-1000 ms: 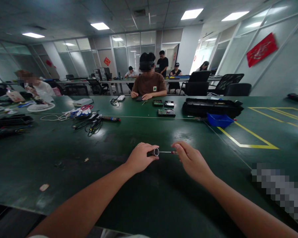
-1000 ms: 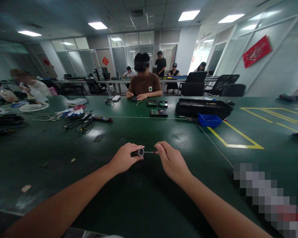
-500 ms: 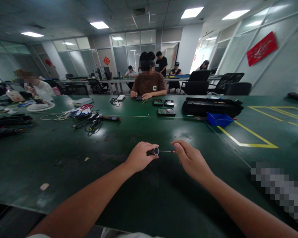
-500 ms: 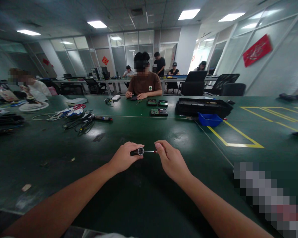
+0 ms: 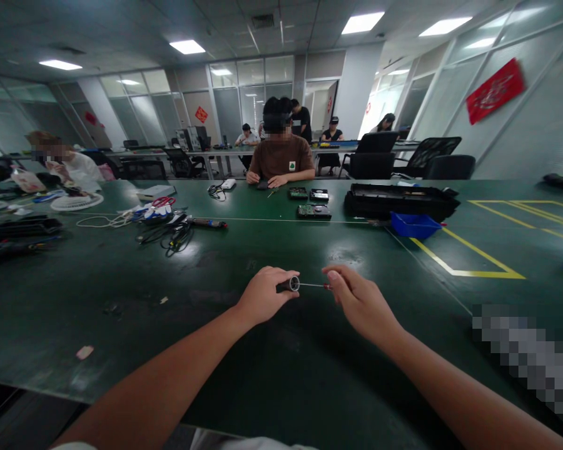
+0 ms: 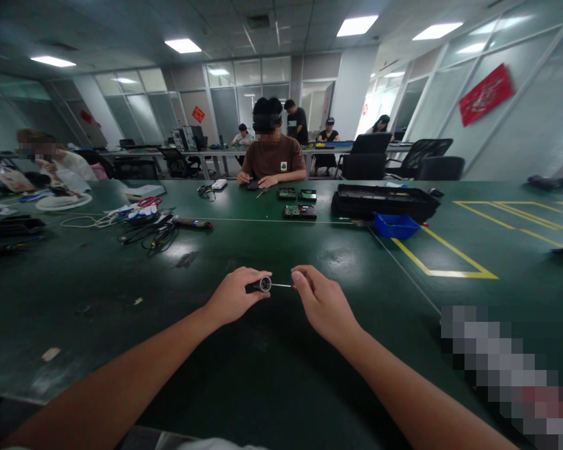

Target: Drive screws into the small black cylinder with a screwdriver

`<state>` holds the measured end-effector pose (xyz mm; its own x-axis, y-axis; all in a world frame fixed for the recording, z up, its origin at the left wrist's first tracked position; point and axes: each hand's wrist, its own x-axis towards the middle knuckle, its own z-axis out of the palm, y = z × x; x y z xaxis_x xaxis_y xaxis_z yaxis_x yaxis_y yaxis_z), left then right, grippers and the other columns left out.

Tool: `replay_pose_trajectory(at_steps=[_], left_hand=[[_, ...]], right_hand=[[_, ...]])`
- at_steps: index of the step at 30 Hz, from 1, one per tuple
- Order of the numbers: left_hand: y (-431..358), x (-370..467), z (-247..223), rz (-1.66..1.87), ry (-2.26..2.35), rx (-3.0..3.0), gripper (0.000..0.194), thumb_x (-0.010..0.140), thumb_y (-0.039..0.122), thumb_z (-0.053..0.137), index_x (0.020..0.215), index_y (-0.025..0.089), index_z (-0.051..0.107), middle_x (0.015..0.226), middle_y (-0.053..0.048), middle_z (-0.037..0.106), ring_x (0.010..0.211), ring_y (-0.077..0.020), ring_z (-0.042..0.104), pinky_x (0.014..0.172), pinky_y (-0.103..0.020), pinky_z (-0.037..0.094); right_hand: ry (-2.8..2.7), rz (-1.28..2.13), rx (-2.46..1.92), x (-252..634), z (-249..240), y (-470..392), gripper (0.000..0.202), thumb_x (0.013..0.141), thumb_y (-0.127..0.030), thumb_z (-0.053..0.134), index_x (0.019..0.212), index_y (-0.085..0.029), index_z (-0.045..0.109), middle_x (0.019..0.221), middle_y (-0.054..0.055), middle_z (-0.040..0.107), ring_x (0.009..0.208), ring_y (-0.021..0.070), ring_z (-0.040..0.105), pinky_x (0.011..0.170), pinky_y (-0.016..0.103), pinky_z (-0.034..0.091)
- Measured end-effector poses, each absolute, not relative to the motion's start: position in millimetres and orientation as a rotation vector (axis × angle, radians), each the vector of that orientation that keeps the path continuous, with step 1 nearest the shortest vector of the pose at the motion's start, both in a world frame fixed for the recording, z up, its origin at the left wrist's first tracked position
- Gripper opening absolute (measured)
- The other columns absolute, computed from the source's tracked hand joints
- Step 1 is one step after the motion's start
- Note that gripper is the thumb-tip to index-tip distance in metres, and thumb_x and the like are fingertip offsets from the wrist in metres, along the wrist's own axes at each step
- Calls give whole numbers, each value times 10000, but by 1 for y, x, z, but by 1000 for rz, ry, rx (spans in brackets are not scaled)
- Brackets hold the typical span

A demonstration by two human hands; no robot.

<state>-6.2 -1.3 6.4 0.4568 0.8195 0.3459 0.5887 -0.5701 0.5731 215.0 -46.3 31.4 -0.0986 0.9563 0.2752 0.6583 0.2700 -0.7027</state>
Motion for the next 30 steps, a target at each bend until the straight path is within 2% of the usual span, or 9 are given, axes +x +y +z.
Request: replay_pose_trajectory(at_steps=[3, 7, 11, 16, 22, 28, 30], left_hand=[[-1, -6, 4, 850, 1185, 2344, 416, 785, 220, 786, 1188, 244, 688, 1077, -20, 724, 999, -217, 611, 918, -368, 445], [-1, -7, 4, 840, 1176, 2359, 415, 790, 225, 780, 1194, 252, 686, 1088, -25, 720, 1009, -220, 611, 923, -372, 450], [-2, -6, 7, 840, 1188, 2353, 412, 804, 226, 767, 1206, 245, 678, 1093, -29, 720, 1013, -222, 614, 922, -374, 452], [-2, -5, 5, 829, 1191, 2375, 422, 790, 238, 786, 1198, 246, 683, 1102, -23, 724, 1005, -218, 617, 924, -378, 446], [0, -4, 0, 818, 1170, 2404, 430, 779, 259, 798, 1194, 251, 686, 1103, -19, 725, 1010, -214, 622, 934, -377, 449], [-1, -5, 3, 817, 1187, 2393, 422, 791, 259, 785, 1200, 255, 684, 1109, -27, 722, 1012, -218, 621, 941, -388, 451], [-1, -5, 2, 813, 1194, 2389, 417, 799, 259, 777, 1205, 255, 682, 1109, -31, 721, 1016, -222, 616, 935, -391, 451]], right_hand=[[-1849, 552, -1509, 215, 30, -43, 375, 996, -452, 372, 1073, -221, 657, 849, 48, 711, 609, 186, 621, 573, 331, 446], [-1874, 513, -1493, 213, 31, -47, 357, 971, -418, 447, 1239, -222, 577, 754, 20, 673, 576, 185, 595, 534, 316, 422], [-1869, 498, -1406, 213, 32, -52, 365, 963, -403, 480, 1278, -224, 515, 767, 12, 639, 653, 193, 618, 584, 316, 455], [-1773, 524, -1409, 215, 29, -49, 360, 1015, -425, 329, 1217, -220, 545, 782, 26, 640, 680, 203, 626, 629, 339, 468], [-1780, 499, -1364, 213, 28, -51, 318, 973, -324, 441, 1265, -202, 477, 789, 13, 623, 708, 197, 622, 651, 325, 460], [-1723, 548, -1509, 213, 30, -48, 370, 1004, -462, 343, 1116, -219, 599, 768, 29, 669, 619, 194, 621, 588, 323, 443], [-1737, 590, -1549, 214, 30, -46, 350, 993, -454, 372, 1118, -222, 603, 787, 32, 693, 562, 184, 604, 541, 316, 426]])
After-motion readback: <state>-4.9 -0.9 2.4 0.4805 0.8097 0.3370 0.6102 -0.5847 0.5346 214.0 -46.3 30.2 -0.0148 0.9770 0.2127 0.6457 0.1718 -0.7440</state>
